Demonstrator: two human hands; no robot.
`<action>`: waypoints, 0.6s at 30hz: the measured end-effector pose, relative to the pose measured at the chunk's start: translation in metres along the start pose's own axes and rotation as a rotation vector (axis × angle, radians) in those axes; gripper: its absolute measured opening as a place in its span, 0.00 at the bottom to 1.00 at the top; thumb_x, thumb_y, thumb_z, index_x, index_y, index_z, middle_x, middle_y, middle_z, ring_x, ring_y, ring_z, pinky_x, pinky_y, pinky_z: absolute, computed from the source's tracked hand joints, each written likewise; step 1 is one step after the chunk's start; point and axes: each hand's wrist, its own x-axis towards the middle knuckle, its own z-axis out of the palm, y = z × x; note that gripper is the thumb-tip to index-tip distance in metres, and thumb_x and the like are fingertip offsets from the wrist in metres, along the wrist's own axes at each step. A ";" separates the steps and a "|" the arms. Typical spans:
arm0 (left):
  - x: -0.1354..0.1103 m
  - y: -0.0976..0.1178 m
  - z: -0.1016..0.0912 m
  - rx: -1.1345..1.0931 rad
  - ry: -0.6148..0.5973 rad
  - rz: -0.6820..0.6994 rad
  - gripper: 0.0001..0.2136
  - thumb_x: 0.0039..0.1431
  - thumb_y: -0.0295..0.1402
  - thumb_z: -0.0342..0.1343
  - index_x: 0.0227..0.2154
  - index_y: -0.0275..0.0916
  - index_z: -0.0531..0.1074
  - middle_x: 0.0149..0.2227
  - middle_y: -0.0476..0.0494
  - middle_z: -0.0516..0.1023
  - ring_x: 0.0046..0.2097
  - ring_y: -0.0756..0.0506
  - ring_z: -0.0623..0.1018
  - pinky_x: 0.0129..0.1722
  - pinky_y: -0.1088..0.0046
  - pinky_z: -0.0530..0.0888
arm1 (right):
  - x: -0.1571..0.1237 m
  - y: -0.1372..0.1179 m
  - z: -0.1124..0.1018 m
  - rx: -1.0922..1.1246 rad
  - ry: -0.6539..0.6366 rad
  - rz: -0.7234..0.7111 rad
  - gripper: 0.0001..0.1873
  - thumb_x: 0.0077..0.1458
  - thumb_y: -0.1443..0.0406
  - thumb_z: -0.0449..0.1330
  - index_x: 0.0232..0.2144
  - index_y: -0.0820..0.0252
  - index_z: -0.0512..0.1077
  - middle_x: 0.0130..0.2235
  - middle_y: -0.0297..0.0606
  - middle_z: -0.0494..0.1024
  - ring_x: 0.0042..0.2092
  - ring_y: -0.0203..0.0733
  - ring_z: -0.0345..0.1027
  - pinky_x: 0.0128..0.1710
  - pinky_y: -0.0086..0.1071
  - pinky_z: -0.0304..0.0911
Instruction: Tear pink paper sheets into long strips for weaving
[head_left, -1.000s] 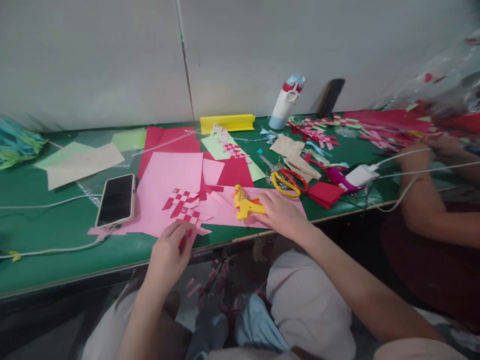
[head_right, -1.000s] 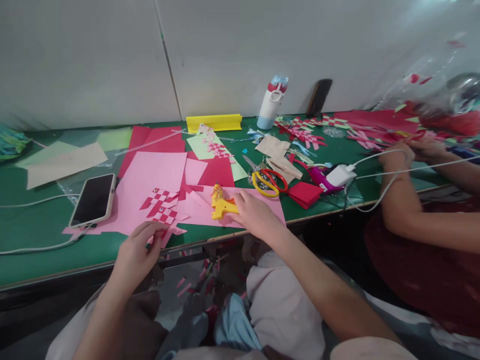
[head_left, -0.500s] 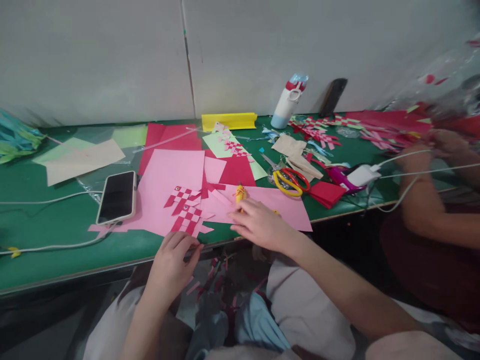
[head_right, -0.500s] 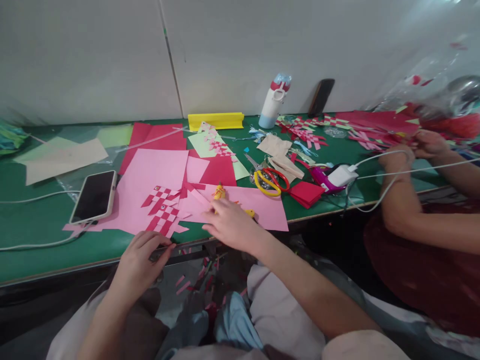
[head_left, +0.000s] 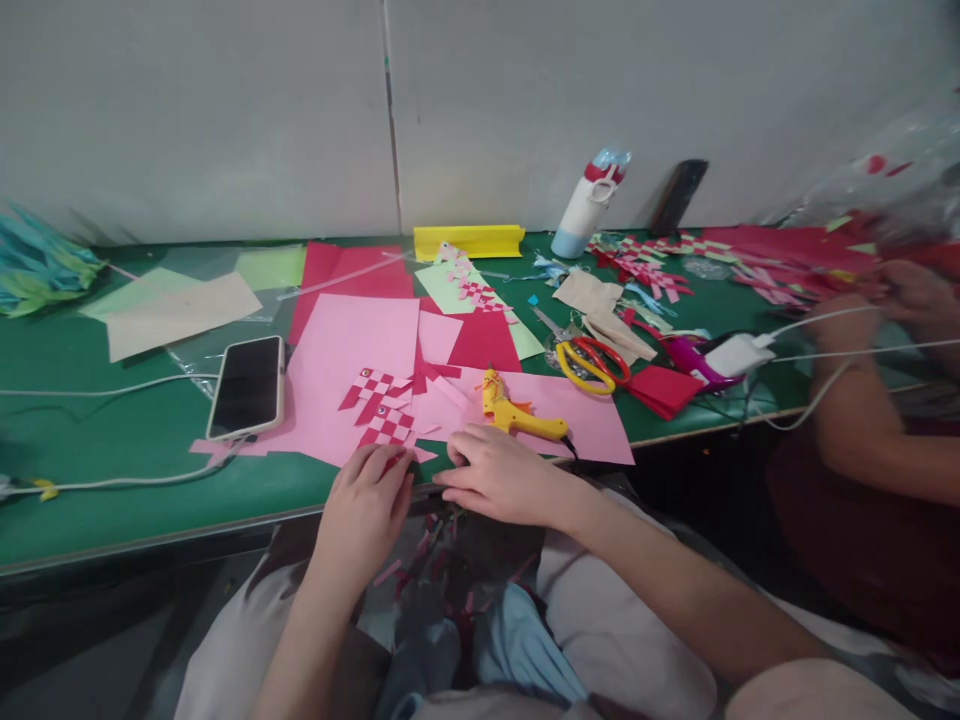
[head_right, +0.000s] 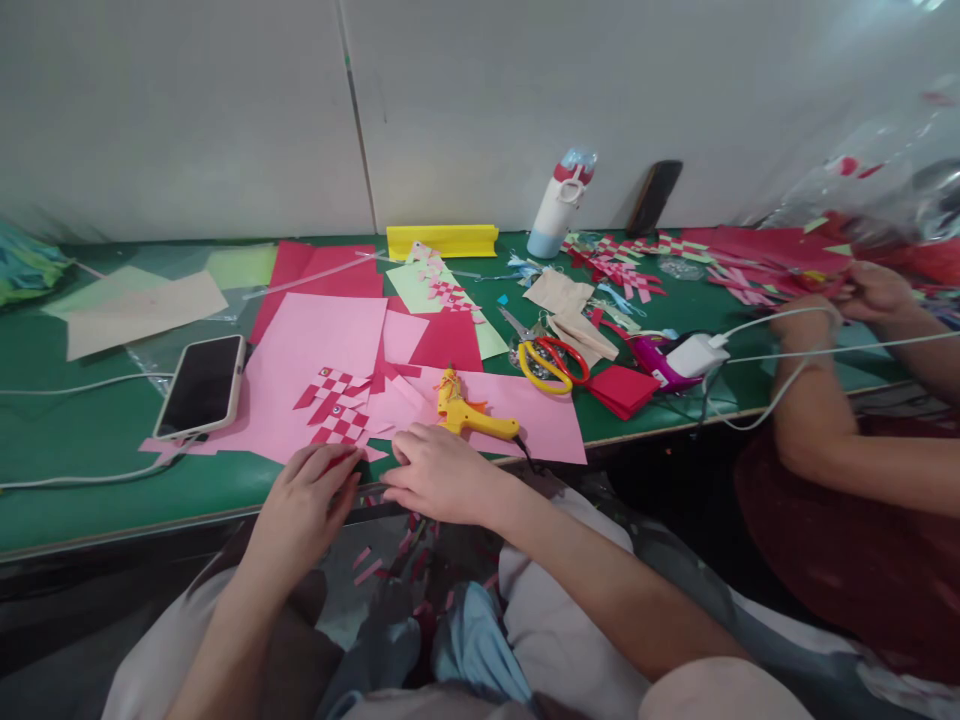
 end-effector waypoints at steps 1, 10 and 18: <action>0.000 0.000 0.000 -0.006 0.001 -0.001 0.13 0.61 0.29 0.49 0.48 0.35 0.71 0.46 0.39 0.75 0.48 0.39 0.70 0.48 0.58 0.72 | -0.001 0.000 -0.001 0.027 0.010 -0.018 0.15 0.61 0.59 0.52 0.36 0.59 0.77 0.34 0.41 0.68 0.39 0.43 0.60 0.38 0.36 0.58; 0.000 -0.003 0.000 -0.013 -0.022 0.000 0.15 0.59 0.25 0.49 0.49 0.34 0.70 0.47 0.38 0.74 0.49 0.39 0.69 0.50 0.57 0.71 | 0.002 -0.004 0.011 -0.072 0.007 0.015 0.21 0.58 0.56 0.55 0.50 0.61 0.69 0.38 0.44 0.70 0.41 0.46 0.61 0.38 0.37 0.58; -0.001 -0.004 0.000 -0.018 -0.016 0.009 0.16 0.59 0.25 0.49 0.50 0.35 0.70 0.47 0.38 0.74 0.49 0.39 0.69 0.50 0.57 0.71 | -0.011 -0.002 0.012 0.016 0.065 -0.091 0.17 0.63 0.59 0.50 0.40 0.61 0.75 0.32 0.39 0.72 0.36 0.40 0.61 0.35 0.34 0.54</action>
